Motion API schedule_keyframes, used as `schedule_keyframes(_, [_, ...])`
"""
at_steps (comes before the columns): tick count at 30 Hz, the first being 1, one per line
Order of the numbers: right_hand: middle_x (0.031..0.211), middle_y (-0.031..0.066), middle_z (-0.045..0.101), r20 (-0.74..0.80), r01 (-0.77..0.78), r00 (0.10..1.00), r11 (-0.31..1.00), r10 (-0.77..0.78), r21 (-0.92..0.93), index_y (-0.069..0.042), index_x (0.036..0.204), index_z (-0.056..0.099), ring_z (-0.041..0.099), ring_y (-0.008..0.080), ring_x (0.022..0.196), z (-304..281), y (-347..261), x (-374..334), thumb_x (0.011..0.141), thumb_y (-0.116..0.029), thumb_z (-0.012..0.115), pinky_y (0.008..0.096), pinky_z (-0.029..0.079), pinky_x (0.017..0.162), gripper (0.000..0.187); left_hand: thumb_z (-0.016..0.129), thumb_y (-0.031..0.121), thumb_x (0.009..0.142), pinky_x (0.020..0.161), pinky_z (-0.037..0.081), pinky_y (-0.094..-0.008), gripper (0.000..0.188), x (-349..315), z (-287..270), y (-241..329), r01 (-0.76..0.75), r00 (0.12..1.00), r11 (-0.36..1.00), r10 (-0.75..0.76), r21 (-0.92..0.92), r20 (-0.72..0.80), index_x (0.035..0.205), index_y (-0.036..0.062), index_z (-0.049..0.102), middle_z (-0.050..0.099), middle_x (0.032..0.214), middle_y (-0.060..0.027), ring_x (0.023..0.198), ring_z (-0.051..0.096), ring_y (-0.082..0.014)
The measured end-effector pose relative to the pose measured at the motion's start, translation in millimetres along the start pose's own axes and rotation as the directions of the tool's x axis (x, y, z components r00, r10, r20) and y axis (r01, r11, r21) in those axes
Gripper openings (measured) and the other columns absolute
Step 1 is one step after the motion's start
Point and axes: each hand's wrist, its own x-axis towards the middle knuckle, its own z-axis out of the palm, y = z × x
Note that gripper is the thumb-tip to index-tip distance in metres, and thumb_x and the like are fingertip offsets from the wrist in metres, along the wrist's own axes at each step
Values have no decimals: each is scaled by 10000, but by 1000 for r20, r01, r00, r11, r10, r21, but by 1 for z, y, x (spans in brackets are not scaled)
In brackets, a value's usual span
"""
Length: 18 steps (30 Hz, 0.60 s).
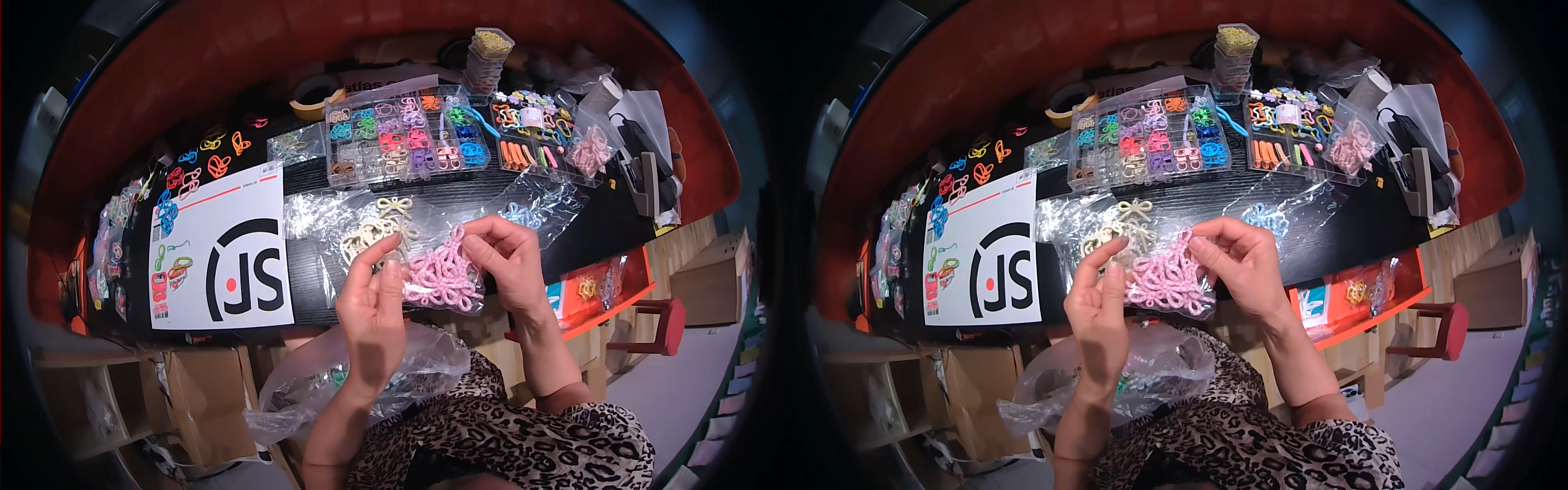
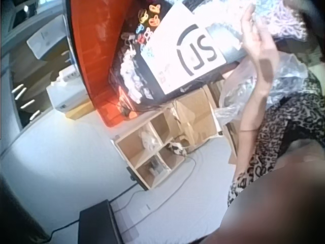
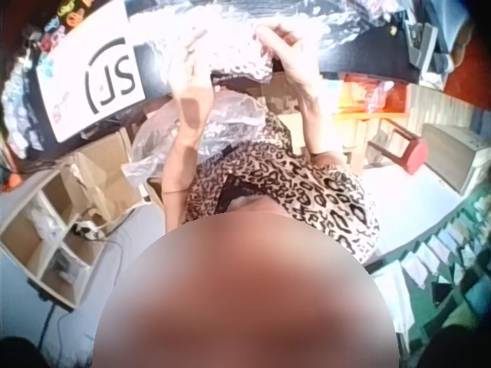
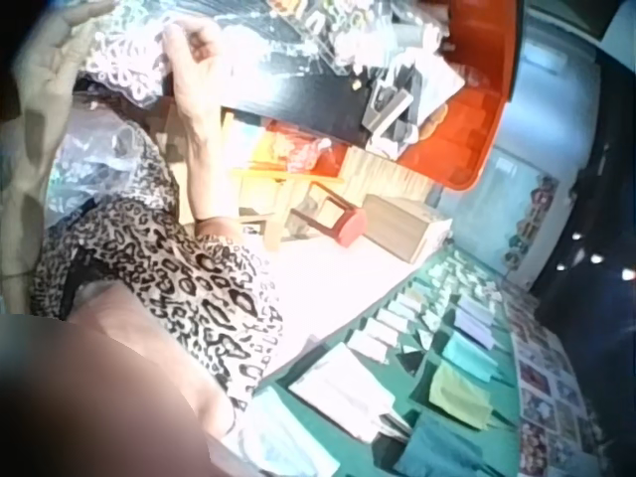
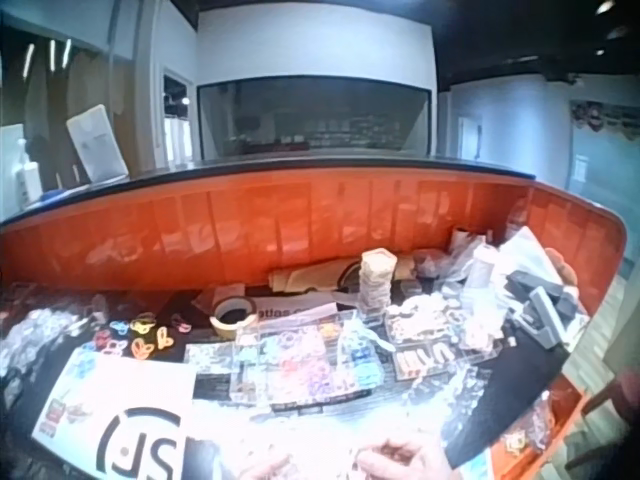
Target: Sorting various small craft items, plastic charms, and accessories into bags and drawers.
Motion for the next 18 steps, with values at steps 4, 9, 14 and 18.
schedule_keyframes(4, [871, 36, 704, -46, 39, 998, 996, -35, 82, 17, 1051, 675, 644, 67, 741, 4, 3, -3, 920, -49, 703, 208, 529, 644, 149, 554, 79, 1015, 815, 490, -209, 338, -6, -2, -3, -11, 999, 992, 8, -123, -31, 1321, -59, 513, 645, 1137, -126, 967, 620, -110])
schedule_keyframes(9, [1000, 94, 707, 213, -120, 974, 969, 73, 218, 42, 1092, 627, 685, 116, 855, 24, -2, -24, 911, -5, 701, 239, 571, 752, 201, 622, -26, 945, 877, 518, -249, 329, -26, -2, -3, -76, 997, 984, 76, -161, -4, 1264, -69, 555, 658, 1153, -153, 1015, 643, -146])
schedule_keyframes(14, [909, 68, 715, 215, -115, 973, 986, 86, 125, 33, 1014, 673, 679, 86, 792, 22, 6, -37, 897, -18, 725, 210, 549, 708, 138, 680, -42, 897, 880, 544, -284, 267, -38, -19, -6, -73, 990, 996, 65, -57, -128, 1151, -89, 613, 703, 1074, -167, 951, 677, -172])
schedule_keyframes(18, [770, 57, 711, 96, -171, 981, 985, 170, 7, 28, 905, 708, 655, 66, 638, 24, -6, -42, 879, -33, 746, 195, 517, 563, 76, 684, -33, 895, 884, 545, -294, 273, -43, -19, -4, -54, 995, 997, 49, -52, -88, 1149, -94, 608, 702, 1084, -179, 965, 680, -188])
